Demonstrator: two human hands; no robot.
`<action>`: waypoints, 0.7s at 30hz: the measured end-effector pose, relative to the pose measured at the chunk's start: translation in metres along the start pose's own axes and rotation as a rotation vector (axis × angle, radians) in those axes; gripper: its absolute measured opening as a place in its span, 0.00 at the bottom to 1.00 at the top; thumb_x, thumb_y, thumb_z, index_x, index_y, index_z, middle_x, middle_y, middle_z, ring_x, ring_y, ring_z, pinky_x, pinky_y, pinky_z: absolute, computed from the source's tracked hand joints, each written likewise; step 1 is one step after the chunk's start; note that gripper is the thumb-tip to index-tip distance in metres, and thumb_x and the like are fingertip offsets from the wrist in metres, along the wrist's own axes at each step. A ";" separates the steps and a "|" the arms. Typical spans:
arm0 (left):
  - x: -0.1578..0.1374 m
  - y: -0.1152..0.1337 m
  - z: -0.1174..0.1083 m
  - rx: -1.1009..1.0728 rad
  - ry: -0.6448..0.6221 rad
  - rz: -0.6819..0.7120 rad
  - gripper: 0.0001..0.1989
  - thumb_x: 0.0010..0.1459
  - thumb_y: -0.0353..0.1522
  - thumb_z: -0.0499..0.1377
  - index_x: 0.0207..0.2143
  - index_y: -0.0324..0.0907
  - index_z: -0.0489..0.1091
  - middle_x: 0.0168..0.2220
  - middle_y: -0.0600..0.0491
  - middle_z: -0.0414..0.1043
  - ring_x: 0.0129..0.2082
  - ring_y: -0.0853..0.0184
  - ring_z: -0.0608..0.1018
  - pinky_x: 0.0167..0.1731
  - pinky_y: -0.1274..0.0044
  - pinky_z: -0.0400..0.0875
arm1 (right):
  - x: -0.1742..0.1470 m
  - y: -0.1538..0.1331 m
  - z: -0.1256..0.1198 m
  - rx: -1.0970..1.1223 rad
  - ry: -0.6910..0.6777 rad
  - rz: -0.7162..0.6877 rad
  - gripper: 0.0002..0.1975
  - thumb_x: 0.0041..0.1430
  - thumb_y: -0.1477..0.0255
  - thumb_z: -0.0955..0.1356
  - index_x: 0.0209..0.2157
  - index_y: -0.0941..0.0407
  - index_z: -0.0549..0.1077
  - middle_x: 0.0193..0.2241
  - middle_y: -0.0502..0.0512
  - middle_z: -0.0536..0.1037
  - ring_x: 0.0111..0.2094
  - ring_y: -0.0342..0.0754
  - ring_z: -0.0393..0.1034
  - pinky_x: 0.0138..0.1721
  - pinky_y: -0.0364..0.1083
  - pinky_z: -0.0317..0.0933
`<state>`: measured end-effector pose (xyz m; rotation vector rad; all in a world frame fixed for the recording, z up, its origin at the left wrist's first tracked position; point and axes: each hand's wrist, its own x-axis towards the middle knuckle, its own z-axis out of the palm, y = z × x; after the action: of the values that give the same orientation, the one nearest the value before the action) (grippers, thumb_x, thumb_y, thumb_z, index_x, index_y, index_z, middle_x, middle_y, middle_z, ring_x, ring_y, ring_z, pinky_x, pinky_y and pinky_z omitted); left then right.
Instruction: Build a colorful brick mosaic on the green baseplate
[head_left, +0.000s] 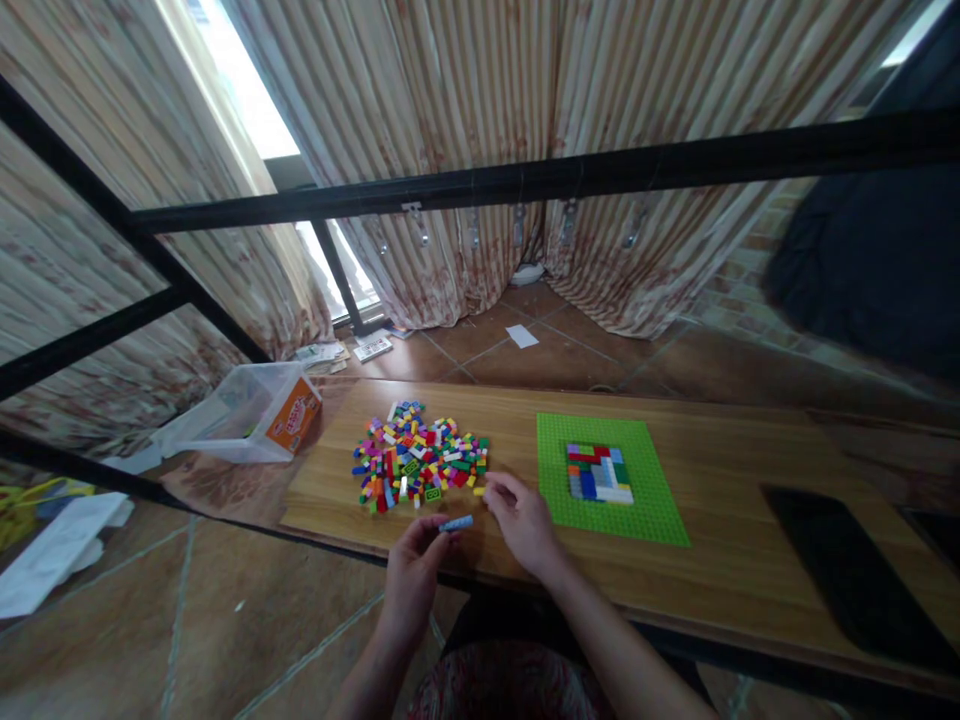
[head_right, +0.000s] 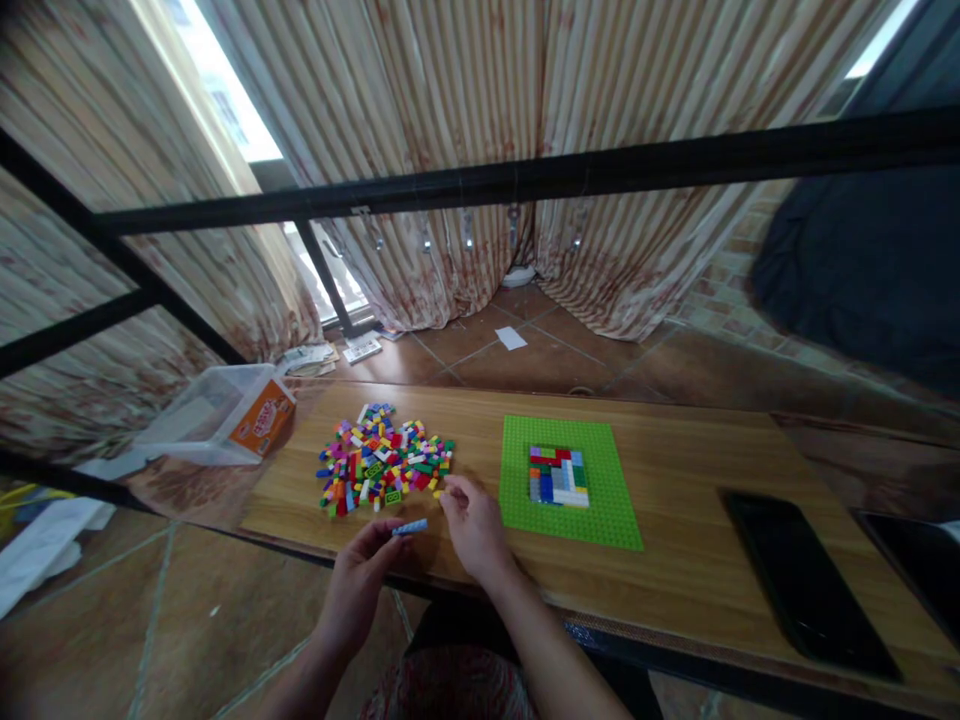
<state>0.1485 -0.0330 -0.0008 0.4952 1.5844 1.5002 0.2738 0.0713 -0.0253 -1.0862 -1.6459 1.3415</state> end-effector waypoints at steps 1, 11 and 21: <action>0.001 0.000 0.000 -0.003 0.000 0.006 0.18 0.41 0.38 0.68 0.34 0.39 0.72 0.32 0.52 0.76 0.32 0.67 0.77 0.36 0.76 0.72 | 0.000 0.002 0.002 0.072 0.007 0.003 0.16 0.58 0.64 0.64 0.46 0.56 0.73 0.39 0.57 0.78 0.39 0.50 0.74 0.42 0.48 0.67; 0.002 0.002 0.026 0.097 -0.149 0.061 0.13 0.45 0.36 0.64 0.34 0.39 0.72 0.29 0.53 0.75 0.30 0.67 0.76 0.34 0.77 0.71 | -0.044 -0.001 -0.025 -0.106 0.060 -0.126 0.12 0.59 0.68 0.64 0.42 0.54 0.75 0.38 0.55 0.77 0.38 0.47 0.72 0.40 0.45 0.66; -0.001 -0.011 0.047 0.417 -0.304 0.327 0.08 0.55 0.34 0.57 0.36 0.42 0.73 0.34 0.51 0.76 0.36 0.65 0.77 0.40 0.74 0.71 | -0.054 -0.006 -0.051 -0.338 0.014 -0.151 0.10 0.62 0.70 0.62 0.38 0.53 0.75 0.35 0.53 0.77 0.38 0.47 0.72 0.40 0.45 0.64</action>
<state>0.1894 -0.0078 -0.0059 1.2099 1.6237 1.2418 0.3393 0.0392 -0.0123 -1.1307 -1.9496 0.9786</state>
